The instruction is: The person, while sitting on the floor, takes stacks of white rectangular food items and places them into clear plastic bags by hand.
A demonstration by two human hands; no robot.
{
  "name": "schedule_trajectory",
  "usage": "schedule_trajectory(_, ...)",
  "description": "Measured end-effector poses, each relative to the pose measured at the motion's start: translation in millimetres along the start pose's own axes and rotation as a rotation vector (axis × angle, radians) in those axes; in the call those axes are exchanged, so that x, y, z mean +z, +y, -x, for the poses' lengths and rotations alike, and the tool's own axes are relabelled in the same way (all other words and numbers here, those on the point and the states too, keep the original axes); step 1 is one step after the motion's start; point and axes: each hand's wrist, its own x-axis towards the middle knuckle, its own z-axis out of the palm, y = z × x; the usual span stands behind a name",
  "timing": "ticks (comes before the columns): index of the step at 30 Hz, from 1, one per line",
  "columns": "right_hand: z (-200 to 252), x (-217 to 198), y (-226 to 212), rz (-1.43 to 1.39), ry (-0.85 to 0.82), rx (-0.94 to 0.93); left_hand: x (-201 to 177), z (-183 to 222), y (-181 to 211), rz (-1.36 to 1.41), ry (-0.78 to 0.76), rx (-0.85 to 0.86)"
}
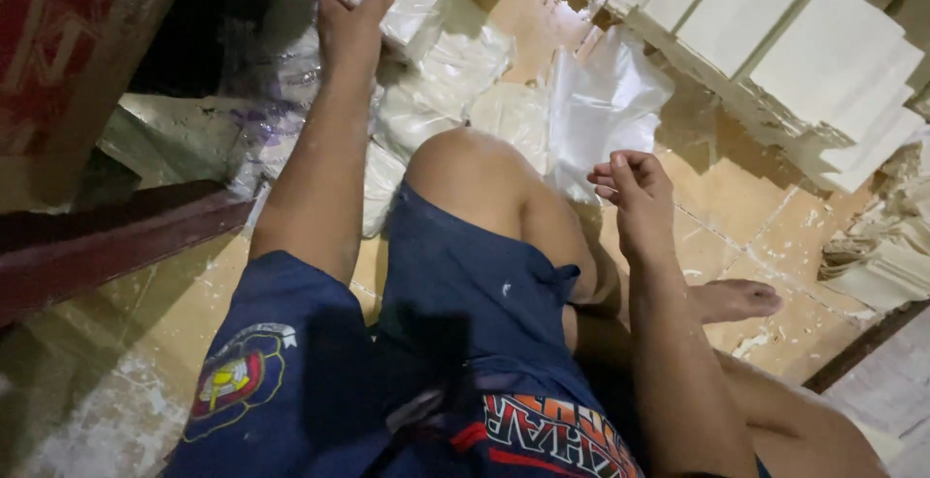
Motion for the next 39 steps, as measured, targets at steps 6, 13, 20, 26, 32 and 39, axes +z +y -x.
schedule_trajectory(6,-5.2,-12.1,12.0,0.587,0.267,-0.239,5.6,-27.0,-23.8,-0.114,0.003,0.091)
schedule_trajectory(13,-33.0,-26.5,62.2,0.975,0.142,-0.490,-6.2,63.9,38.1,-0.512,0.119,0.446)
schedule_trajectory(20,-16.8,-36.3,49.7,0.939,0.266,-0.324,16.5,145.0,119.1,-0.502,-0.353,1.020)
schedule_trajectory(26,69.8,-70.4,-57.7,0.698,0.273,-0.457,76.4,230.6,155.4,-0.647,-1.056,1.094)
schedule_trajectory(32,123.1,-132.9,-97.1,0.701,0.325,-0.233,136.7,297.8,130.4,-0.380,-1.018,1.471)
schedule_trajectory(39,167.0,-179.6,-102.0,0.463,0.386,-0.633,113.1,332.6,192.7,-0.091,-1.083,0.679)
